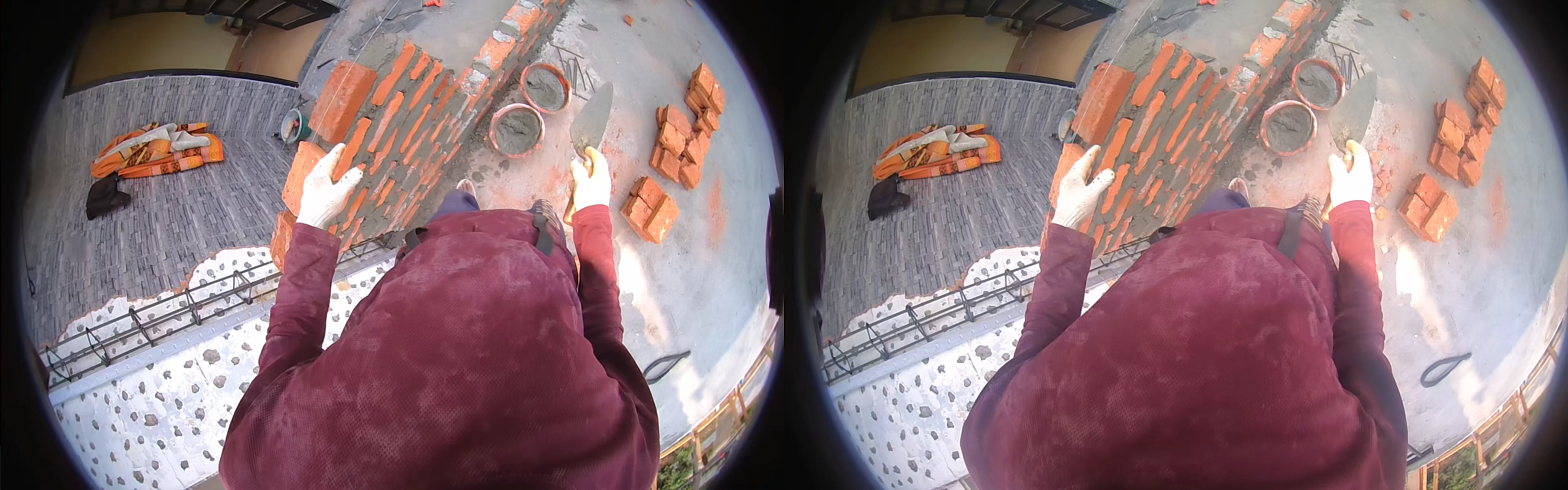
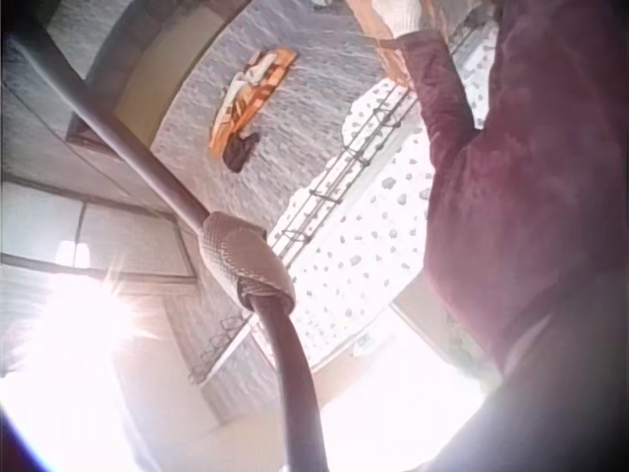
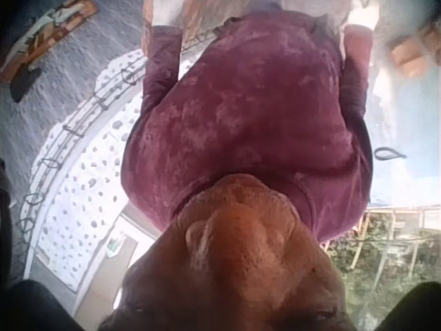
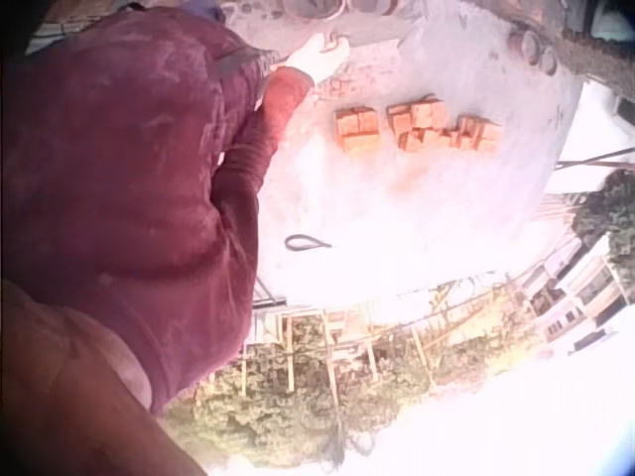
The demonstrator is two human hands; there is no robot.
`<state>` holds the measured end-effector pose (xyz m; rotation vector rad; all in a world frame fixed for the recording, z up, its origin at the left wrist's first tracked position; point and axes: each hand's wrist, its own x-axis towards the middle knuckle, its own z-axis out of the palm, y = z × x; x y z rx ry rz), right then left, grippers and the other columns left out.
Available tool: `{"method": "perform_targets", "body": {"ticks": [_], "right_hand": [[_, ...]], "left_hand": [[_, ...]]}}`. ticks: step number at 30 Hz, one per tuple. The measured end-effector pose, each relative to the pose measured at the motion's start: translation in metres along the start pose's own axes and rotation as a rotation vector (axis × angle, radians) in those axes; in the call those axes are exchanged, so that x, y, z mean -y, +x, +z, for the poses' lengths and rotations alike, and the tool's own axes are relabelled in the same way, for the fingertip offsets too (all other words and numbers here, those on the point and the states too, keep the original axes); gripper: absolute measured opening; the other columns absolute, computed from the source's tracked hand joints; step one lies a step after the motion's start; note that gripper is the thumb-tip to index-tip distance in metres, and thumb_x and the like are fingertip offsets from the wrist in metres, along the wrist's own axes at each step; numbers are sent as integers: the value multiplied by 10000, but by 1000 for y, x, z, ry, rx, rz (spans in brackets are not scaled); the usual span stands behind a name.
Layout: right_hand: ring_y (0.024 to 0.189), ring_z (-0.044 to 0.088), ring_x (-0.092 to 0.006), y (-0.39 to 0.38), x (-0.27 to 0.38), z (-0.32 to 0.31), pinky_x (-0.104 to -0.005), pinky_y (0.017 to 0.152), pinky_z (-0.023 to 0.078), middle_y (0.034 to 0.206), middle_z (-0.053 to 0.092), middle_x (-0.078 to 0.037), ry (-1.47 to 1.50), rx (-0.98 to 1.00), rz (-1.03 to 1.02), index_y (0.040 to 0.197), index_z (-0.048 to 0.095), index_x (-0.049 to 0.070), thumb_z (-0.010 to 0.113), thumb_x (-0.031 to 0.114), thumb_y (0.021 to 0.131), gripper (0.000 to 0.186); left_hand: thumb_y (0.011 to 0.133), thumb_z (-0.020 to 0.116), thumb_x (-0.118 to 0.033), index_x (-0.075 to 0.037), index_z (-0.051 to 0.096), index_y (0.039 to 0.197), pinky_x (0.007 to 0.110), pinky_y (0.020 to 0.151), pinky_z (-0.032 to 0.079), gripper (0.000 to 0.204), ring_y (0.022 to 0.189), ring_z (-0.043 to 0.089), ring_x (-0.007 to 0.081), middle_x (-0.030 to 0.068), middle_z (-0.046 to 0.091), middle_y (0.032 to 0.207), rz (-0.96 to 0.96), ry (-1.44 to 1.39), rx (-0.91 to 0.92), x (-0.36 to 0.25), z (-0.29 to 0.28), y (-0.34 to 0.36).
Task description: The person scoops mortar from a bucket with a trowel and spreads it along a brick wall. They place bricks onto the mortar bed, tap them into alignment, and scrape off excess mortar. The person repeats this process, adding bricks one at a time to extend the wall.
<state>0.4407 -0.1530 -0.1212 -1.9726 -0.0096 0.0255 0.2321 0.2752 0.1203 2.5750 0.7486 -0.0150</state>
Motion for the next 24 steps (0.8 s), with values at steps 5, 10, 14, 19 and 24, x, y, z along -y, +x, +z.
{"method": "perform_targets", "body": {"ticks": [5, 10, 14, 19, 24], "right_hand": [[1025, 660, -179, 63, 232, 10, -327, 971, 502, 1125, 737, -125, 483, 215, -476, 1298, 597, -44, 603, 180, 1021, 356], [841, 715, -180, 63, 372, 82, -339, 784, 564, 993, 749, -110, 421, 702, -726, 1197, 670, 20, 631, 260, 1024, 298], [796, 726, -203, 53, 434, 173, -339, 765, 570, 978, 758, -104, 200, 925, -932, 1176, 673, 50, 661, 280, 1006, 286], [809, 738, -239, 35, 489, 281, -349, 765, 569, 862, 764, -93, -3, 901, -1205, 1141, 670, 54, 639, 237, 1003, 231], [818, 724, -180, 32, 475, 346, -310, 741, 593, 1063, 750, -124, -33, 927, -1244, 1169, 699, -8, 691, 90, 984, 209]], "left_hand": [[852, 777, -450, -50, 325, 1603, 490, 1242, 261, 963, 1526, 293, 400, 221, 323, 1646, -55, 396, -75, 4, 51, -3], [839, 762, -518, -76, 281, 1621, 570, 1257, 154, 1020, 1552, 216, 389, 185, 273, 1669, -84, 562, -200, 21, 61, 20], [872, 727, -524, -94, 303, 1616, 577, 1257, 140, 958, 1541, 256, 353, 142, 309, 1660, -133, 583, -243, 44, 58, 43], [943, 641, -523, -146, 347, 1606, 543, 1255, 171, 817, 1515, 317, 299, 78, 364, 1641, -151, 500, -277, 82, 38, 62], [964, 606, -523, -146, 382, 1590, 529, 1248, 185, 764, 1466, 376, 261, 58, 401, 1615, -162, 451, -215, 86, 34, 65]]}}
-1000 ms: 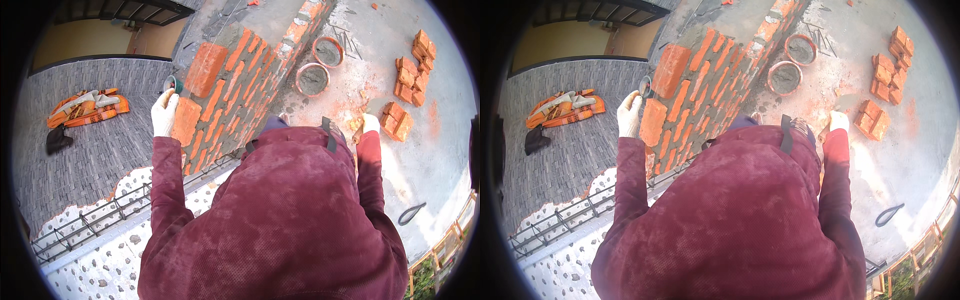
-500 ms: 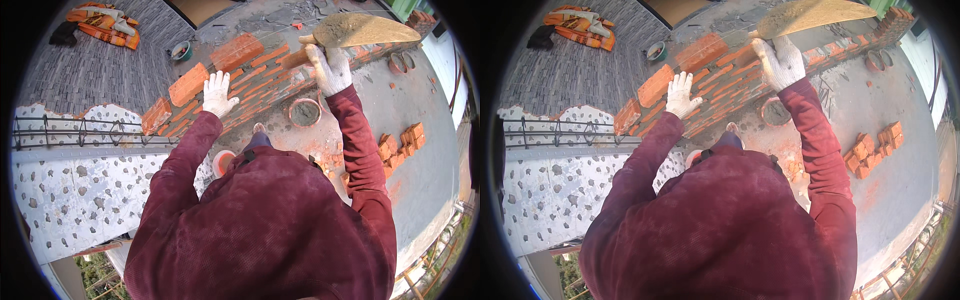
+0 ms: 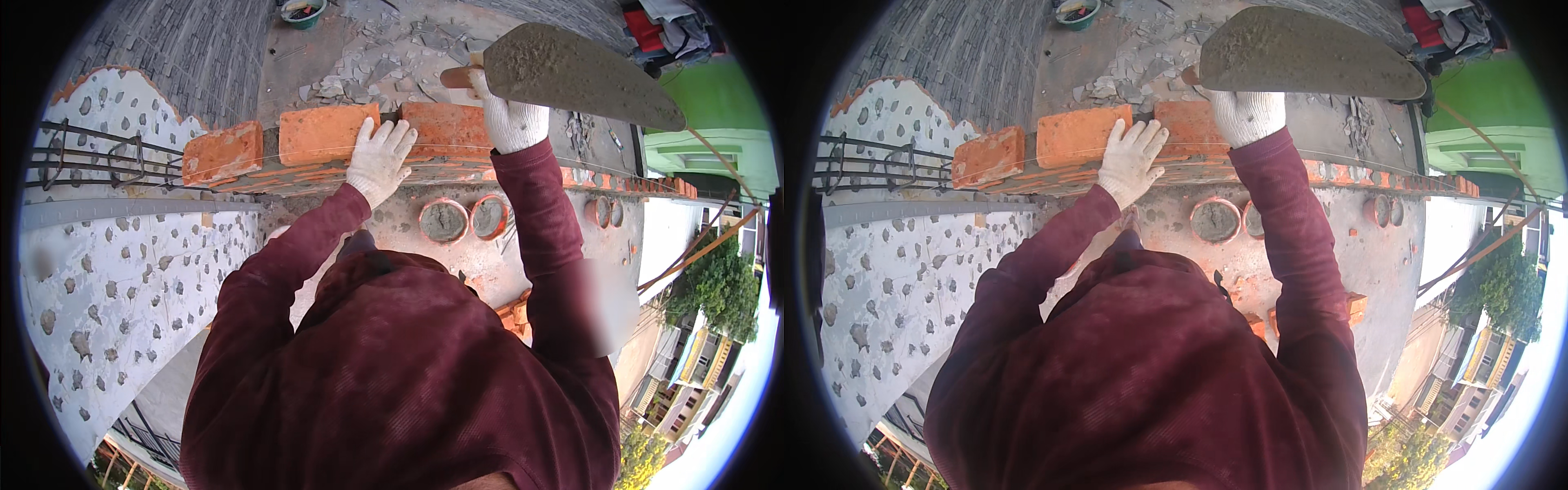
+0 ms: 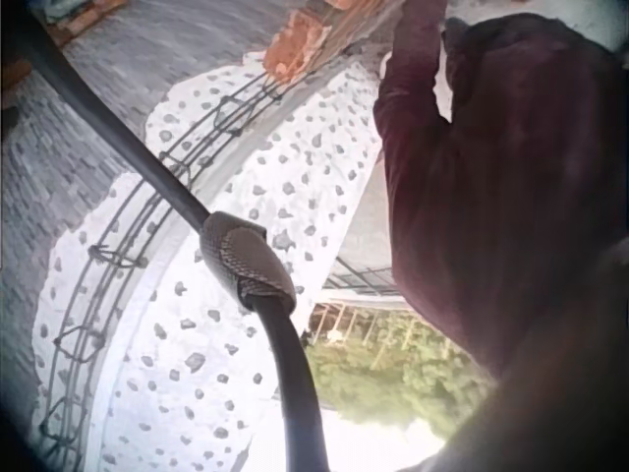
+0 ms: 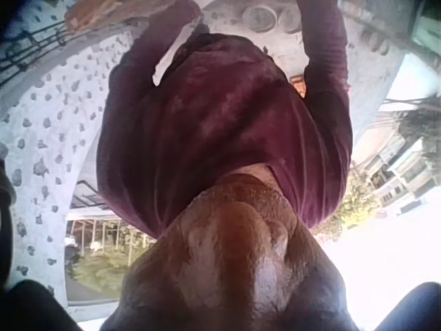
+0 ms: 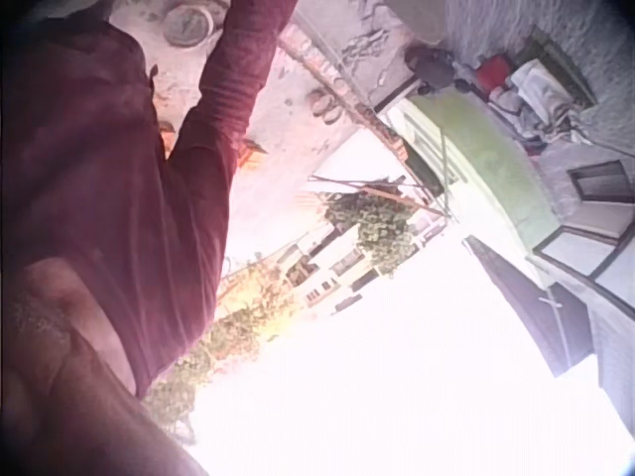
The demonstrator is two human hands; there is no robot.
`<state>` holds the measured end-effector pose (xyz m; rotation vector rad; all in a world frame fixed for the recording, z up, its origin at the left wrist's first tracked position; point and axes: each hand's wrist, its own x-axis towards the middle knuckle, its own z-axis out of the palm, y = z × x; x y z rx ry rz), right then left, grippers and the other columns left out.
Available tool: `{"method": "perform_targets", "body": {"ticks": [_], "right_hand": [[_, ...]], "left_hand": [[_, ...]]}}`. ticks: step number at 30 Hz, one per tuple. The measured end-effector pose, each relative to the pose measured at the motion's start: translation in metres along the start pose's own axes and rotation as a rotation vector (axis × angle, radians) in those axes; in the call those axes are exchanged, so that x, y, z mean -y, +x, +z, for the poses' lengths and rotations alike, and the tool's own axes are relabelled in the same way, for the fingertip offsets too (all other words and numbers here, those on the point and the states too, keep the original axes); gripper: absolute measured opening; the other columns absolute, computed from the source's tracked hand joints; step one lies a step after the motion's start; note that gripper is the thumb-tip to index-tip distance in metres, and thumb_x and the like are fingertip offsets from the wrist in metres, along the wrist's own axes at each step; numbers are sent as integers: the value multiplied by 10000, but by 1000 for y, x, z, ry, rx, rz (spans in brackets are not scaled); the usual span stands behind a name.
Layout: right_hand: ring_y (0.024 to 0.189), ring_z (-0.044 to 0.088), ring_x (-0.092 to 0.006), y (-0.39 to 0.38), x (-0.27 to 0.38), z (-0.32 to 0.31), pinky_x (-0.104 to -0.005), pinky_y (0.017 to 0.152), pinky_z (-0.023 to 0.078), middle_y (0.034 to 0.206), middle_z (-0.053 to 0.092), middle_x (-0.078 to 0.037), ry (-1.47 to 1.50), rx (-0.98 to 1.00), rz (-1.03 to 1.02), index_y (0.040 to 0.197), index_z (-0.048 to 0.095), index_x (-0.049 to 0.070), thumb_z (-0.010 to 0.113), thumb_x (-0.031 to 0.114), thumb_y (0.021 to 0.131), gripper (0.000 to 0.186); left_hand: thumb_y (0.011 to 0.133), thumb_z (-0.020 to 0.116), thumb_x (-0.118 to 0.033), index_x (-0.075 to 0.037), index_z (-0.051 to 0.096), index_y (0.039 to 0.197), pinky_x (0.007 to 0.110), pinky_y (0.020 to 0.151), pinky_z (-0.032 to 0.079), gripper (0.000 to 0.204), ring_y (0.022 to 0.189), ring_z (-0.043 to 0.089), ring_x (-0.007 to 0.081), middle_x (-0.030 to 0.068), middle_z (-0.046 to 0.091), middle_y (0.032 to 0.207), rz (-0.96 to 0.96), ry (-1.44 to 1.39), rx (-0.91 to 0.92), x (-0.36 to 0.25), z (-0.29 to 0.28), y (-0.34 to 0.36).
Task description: The person scoops mortar from a bucket with a trowel and spreads it along a brick wall. They place bricks onto the mortar bed, tap them into alignment, and scrape off excess mortar. The person repeats this process, adding bricks one at a time to extend the wall.
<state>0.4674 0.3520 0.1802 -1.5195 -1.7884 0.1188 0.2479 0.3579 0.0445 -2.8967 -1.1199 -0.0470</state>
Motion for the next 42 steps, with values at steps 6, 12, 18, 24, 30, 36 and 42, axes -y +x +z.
{"method": "perform_targets", "body": {"ticks": [6, 12, 18, 24, 30, 36, 42], "right_hand": [[835, 710, -181, -25, -24, 54, -327, 756, 568, 1036, 743, -116, -19, 89, 226, 1172, 698, -13, 688, 80, 968, 224], [896, 709, -219, -25, -33, 49, -350, 813, 557, 1005, 727, -146, -286, 74, -120, 1134, 721, 42, 682, 84, 956, 187], [719, 617, -127, 73, -79, -23, -300, 648, 501, 798, 572, -49, 154, 550, 231, 1223, 634, -7, 548, 197, 1031, 293], [546, 579, -205, 170, -189, -26, -376, 540, 522, 737, 598, -89, -332, 1729, 670, 1023, 701, 39, 561, 258, 948, 271], [475, 534, -175, 180, -180, 75, -358, 407, 477, 642, 544, -51, -395, 2124, 664, 989, 681, 55, 540, 262, 967, 252], [476, 555, -196, 185, -114, 148, -374, 428, 528, 634, 539, -62, -373, 2285, 328, 966, 672, 3, 532, 208, 940, 250], [542, 585, -203, 200, -42, 211, -413, 462, 558, 684, 565, -69, -301, 2338, 295, 968, 676, 4, 553, 248, 937, 275]], "left_hand": [[916, 653, -504, -125, 445, 1548, 539, 1247, 179, 765, 1388, 414, 241, 52, 450, 1541, -15, -125, -6, 2, -8, 1], [890, 681, -497, -129, 466, 1535, 557, 1241, 182, 773, 1403, 404, 260, 52, 456, 1536, -34, -188, 27, 4, -16, 3], [901, 681, -410, -189, 583, 1449, 597, 1204, 249, 599, 1405, 423, 289, 59, 515, 1484, 101, -347, -133, -2, -10, 10], [845, 740, -362, -202, 655, 1347, 586, 1157, 325, 533, 1357, 459, 303, 64, 551, 1429, 81, -428, -116, -24, -6, 42], [663, 878, -414, -179, 636, 1324, 592, 1131, 347, 742, 1356, 447, 318, 70, 547, 1398, -49, -553, -4, -43, -7, 45], [866, 651, -317, -185, 643, 1297, 602, 1100, 377, 451, 1335, 482, 281, 47, 553, 1387, -56, -488, -105, -41, 3, 41], [976, 517, -307, -231, 567, 1469, 606, 1197, 275, 500, 1453, 391, 272, 19, 497, 1508, 13, -410, -64, -35, 6, 32]]}}
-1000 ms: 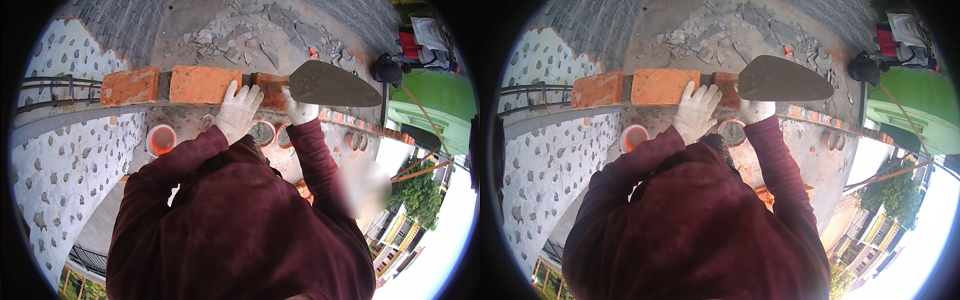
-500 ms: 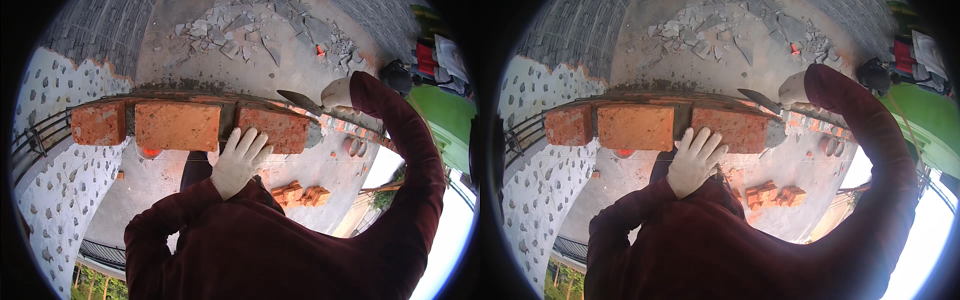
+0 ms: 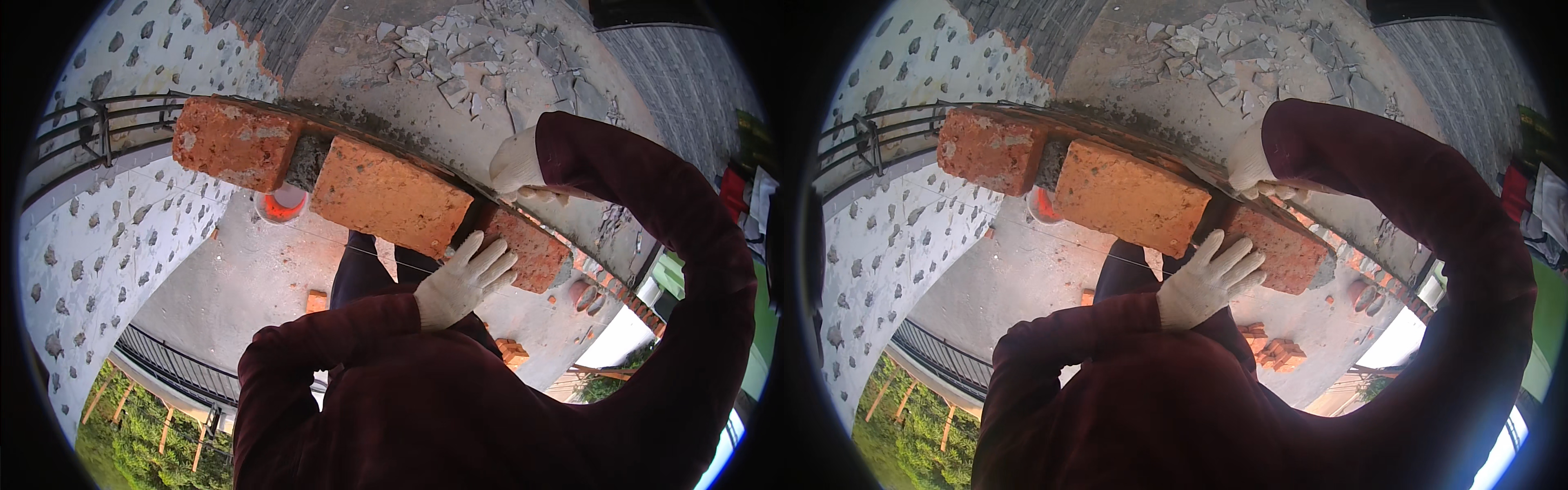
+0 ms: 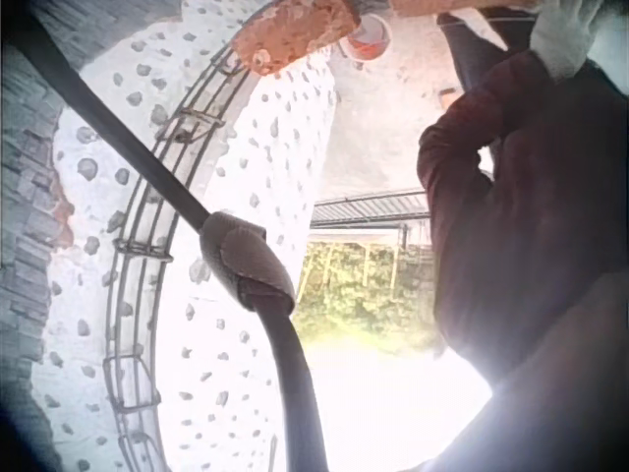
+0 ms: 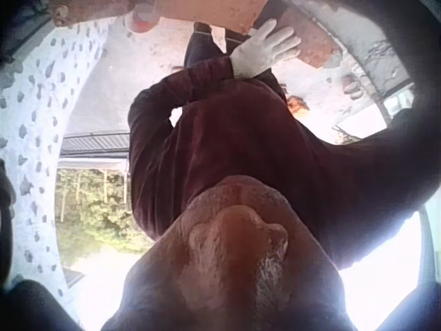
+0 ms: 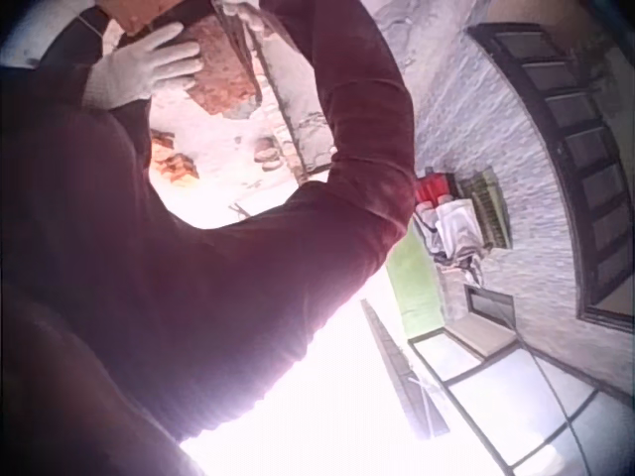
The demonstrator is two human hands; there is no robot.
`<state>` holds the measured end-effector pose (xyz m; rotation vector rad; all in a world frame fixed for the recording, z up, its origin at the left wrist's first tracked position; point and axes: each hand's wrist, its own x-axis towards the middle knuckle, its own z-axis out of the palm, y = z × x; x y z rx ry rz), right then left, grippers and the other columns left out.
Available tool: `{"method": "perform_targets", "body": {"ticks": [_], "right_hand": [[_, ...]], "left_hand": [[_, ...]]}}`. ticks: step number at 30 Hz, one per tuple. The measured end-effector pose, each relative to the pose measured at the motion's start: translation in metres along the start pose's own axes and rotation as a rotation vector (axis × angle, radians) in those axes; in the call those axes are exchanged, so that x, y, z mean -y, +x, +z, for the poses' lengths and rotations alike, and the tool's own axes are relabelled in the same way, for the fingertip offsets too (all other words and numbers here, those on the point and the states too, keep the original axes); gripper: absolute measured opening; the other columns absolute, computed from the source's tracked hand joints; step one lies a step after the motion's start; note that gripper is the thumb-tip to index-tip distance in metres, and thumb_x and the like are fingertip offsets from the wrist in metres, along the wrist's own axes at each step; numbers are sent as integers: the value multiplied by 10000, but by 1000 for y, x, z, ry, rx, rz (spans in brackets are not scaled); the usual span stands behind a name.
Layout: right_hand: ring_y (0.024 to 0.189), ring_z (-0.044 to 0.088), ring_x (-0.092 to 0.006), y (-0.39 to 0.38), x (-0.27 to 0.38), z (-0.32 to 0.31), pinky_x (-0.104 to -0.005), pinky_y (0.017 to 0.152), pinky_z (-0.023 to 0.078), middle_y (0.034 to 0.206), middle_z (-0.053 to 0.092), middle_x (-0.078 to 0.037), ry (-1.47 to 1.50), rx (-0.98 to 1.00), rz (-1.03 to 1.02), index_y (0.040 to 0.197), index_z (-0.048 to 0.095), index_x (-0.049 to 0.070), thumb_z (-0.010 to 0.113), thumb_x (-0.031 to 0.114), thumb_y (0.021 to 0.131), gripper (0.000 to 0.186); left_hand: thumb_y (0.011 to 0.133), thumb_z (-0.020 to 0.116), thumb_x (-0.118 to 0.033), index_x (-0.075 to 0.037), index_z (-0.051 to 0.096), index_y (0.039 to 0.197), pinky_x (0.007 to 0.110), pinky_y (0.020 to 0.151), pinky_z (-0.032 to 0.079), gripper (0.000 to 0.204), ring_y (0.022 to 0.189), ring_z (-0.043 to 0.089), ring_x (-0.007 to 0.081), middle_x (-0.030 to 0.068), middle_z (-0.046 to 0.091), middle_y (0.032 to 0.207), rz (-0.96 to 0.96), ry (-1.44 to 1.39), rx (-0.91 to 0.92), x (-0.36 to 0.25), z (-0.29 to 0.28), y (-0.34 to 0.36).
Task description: The person scoops mortar from a bucket with a trowel and spreads it along a brick wall. They place bricks onto the mortar bed, tap them into alignment, and scrape off excess mortar. The person repeats this process, adding bricks one at a time to extend the wall.
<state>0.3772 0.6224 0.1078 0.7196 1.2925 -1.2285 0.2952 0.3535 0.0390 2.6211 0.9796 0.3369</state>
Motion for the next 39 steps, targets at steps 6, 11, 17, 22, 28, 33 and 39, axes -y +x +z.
{"method": "perform_targets", "body": {"ticks": [6, 11, 17, 22, 28, 33, 39], "right_hand": [[565, 605, -208, -3, 65, -30, -420, 450, 552, 733, 588, -69, 155, -111, -152, 1068, 660, 10, 566, 319, 988, 333], [484, 624, -220, -75, 89, 9, -288, 396, 503, 789, 625, -89, 86, -670, -336, 1190, 633, -1, 538, 280, 1047, 329], [551, 471, -48, -133, 51, 177, -214, 502, 363, 823, 582, -35, 268, -1453, -418, 1345, 564, -37, 583, 158, 956, 435], [507, 475, -102, -87, -6, 358, -235, 465, 382, 774, 553, -54, 1308, -1564, -471, 1221, 536, -102, 626, 189, 884, 454], [481, 496, -137, 129, -54, 579, -286, 417, 411, 733, 554, -34, 2062, -1559, -200, 1058, 586, 98, 700, 215, 927, 210], [573, 604, -241, 373, -31, 749, -380, 537, 483, 787, 677, -90, 2484, -1036, -115, 1034, 690, 8, 680, 137, 836, 236], [621, 633, -244, 539, 88, 870, -396, 557, 504, 783, 672, -112, 2893, -725, 91, 1102, 675, 37, 741, 144, 824, 305]], "left_hand": [[986, 501, -300, -275, 578, 1447, 602, 1241, 189, 468, 1471, 380, 245, -8, 483, 1540, 16, 130, -51, 6, 1, -3], [956, 539, -195, -139, 552, 1446, 576, 1252, 190, 494, 1463, 396, 260, 44, 507, 1519, 57, -99, -155, 18, -14, -27], [903, 590, -251, -75, 684, 1171, 468, 1068, 431, 334, 1198, 584, 303, 94, 647, 1288, 286, -407, -49, 31, -11, -83], [928, 594, -356, -56, 698, 1033, 478, 910, 511, 334, 1017, 669, 348, 151, 717, 1085, -20, -591, 406, 53, 37, -128], [946, 569, -469, -69, 727, 1035, 507, 879, 513, 439, 987, 678, 390, 186, 715, 1005, -94, -354, 841, 61, 63, -159], [948, 561, -460, -86, 731, 1170, 489, 915, 512, 467, 1050, 681, 382, 183, 726, 1134, -207, -311, 930, 48, 96, -175], [999, 567, -441, -94, 742, 1178, 422, 975, 501, 428, 1115, 690, 316, 136, 752, 1159, -272, -167, 985, 34, 121, -235]]}}
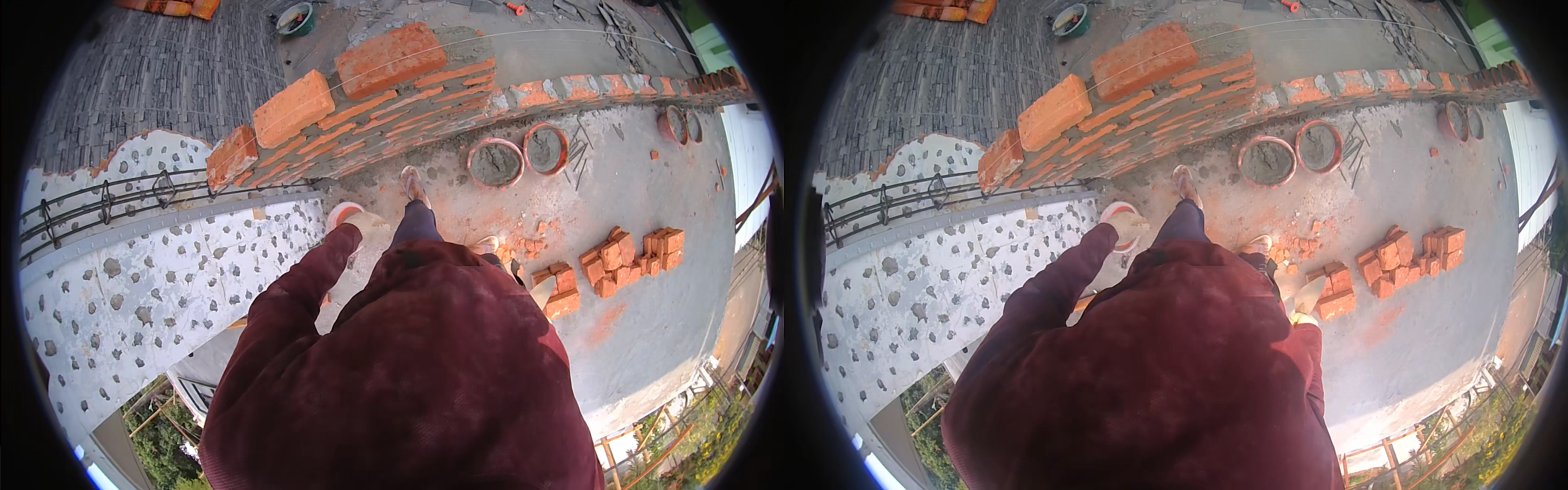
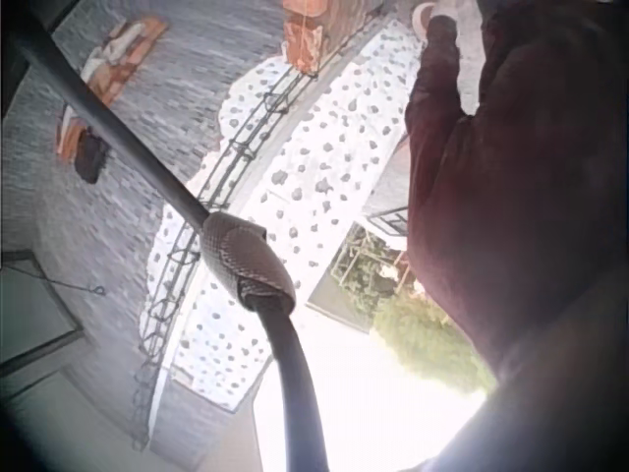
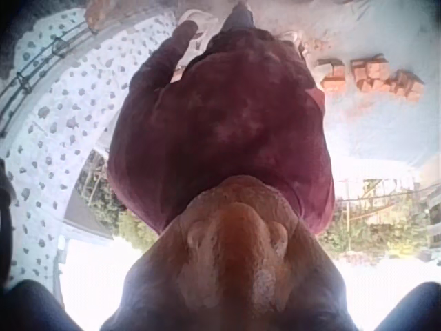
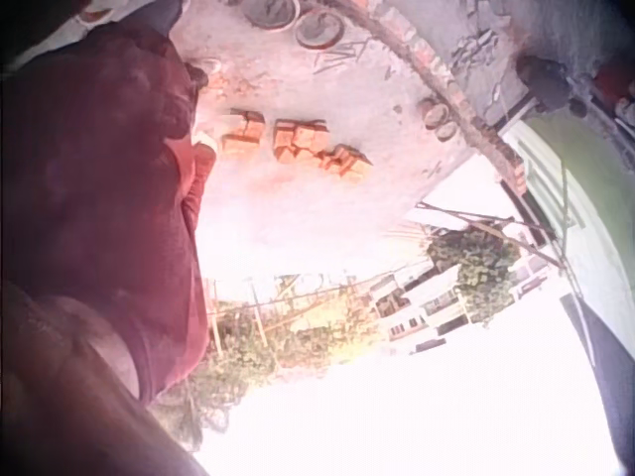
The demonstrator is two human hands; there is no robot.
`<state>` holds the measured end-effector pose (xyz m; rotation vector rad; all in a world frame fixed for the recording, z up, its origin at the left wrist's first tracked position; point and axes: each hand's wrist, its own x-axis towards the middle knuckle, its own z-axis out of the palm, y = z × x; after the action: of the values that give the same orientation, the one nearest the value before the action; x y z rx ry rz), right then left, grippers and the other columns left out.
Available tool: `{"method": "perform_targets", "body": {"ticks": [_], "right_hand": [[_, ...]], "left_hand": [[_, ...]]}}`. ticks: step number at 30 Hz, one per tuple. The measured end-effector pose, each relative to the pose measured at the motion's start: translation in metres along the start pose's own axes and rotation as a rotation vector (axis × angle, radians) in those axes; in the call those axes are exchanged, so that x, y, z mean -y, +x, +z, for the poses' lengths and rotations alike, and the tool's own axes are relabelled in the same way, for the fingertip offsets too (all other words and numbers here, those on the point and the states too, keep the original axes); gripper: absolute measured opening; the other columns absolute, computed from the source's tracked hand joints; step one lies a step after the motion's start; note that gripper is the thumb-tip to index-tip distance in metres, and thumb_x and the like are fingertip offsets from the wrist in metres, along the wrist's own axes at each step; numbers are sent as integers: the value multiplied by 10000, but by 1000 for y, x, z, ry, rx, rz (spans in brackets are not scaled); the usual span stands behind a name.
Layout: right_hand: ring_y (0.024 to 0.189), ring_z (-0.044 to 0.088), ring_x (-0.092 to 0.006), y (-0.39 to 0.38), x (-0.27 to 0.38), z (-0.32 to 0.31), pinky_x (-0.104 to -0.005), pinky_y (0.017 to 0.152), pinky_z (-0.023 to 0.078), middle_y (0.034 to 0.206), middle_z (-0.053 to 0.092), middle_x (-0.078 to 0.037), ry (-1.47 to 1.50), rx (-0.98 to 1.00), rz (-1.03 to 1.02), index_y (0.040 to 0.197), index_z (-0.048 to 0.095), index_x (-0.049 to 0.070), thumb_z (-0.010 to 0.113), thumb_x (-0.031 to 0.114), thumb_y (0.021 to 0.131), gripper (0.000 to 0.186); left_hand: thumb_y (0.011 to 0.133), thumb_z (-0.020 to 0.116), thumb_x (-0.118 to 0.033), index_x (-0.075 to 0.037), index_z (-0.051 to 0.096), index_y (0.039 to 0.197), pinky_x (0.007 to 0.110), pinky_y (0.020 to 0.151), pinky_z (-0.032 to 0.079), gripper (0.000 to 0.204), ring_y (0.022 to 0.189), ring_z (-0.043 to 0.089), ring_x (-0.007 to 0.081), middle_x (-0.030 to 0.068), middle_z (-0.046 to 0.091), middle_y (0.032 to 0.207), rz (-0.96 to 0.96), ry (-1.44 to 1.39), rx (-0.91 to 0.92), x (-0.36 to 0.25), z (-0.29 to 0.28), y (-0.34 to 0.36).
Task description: The person scoops mortar from a bucket with a trowel and spreads it along a brick wall. They place bricks onto the mortar bed, tap them into alignment, and scrape off excess mortar. The person repeats this process, adding bricks one at a time to extend the wall.
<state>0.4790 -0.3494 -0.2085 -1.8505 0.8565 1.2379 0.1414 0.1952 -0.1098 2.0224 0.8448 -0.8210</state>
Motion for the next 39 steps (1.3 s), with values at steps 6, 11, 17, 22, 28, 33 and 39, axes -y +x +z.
{"method": "perform_targets", "body": {"ticks": [6, 11, 17, 22, 28, 33, 39], "right_hand": [[697, 660, -254, -5, -65, -17, -406, 601, 525, 855, 691, -132, 219, -63, 41, 1150, 655, 30, 783, 147, 793, 398], [761, 683, -262, 21, -106, 5, -414, 639, 543, 916, 708, -148, 370, -136, -26, 1190, 637, 25, 819, 150, 766, 478], [754, 705, -260, -5, -152, 81, -426, 639, 555, 867, 703, -132, 465, -275, -122, 1143, 635, 24, 808, 124, 784, 411], [443, 468, -205, -89, -216, 155, -398, 443, 430, 633, 549, -59, 988, 9, 377, 928, 581, 74, 672, 123, 935, 104], [1233, 615, -351, -123, -328, 253, -444, 1029, 456, 1323, 667, -197, -146, 171, 206, 1310, 678, 83, 567, 480, 986, 525], [870, 720, -332, -135, -316, 256, -471, 844, 553, 949, 762, -162, 1398, 39, 550, 1046, 710, 18, 648, 246, 971, 248], [538, 607, -212, -150, -308, 109, -375, 487, 541, 768, 619, -93, 1359, -1037, 350, 1069, 514, 41, 723, 19, 844, 308]], "left_hand": [[1016, 524, -481, -91, 744, 1200, 416, 1008, 483, 484, 1171, 667, 347, 179, 737, 1167, -159, 99, 23, -21, 25, -7], [999, 498, -539, -61, 732, 1212, 449, 975, 509, 573, 1142, 668, 396, 224, 730, 1156, 33, 152, 100, -56, -23, 14], [1025, 573, -423, -31, 637, 1378, 351, 1013, 495, 532, 1225, 642, 243, 154, 690, 1314, 159, 122, 182, -135, -69, 97], [1016, 588, -400, -40, 677, 1319, 353, 1007, 497, 479, 1172, 685, 273, 148, 742, 1219, 236, 368, 315, -157, -75, 175], [991, 647, -302, -38, 667, 1341, 329, 900, 541, 438, 1021, 717, 205, 122, 759, 1175, 232, 421, 368, -166, -64, 223], [938, 704, -141, -49, 609, 1427, 318, 840, 569, 507, 942, 723, 167, 96, 743, 1238, 247, 378, 419, -183, -48, 223], [933, 693, -126, -17, 478, 1523, 322, 992, 529, 637, 1130, 689, 194, 143, 684, 1342, 147, 614, 567, -245, -32, 214]]}}
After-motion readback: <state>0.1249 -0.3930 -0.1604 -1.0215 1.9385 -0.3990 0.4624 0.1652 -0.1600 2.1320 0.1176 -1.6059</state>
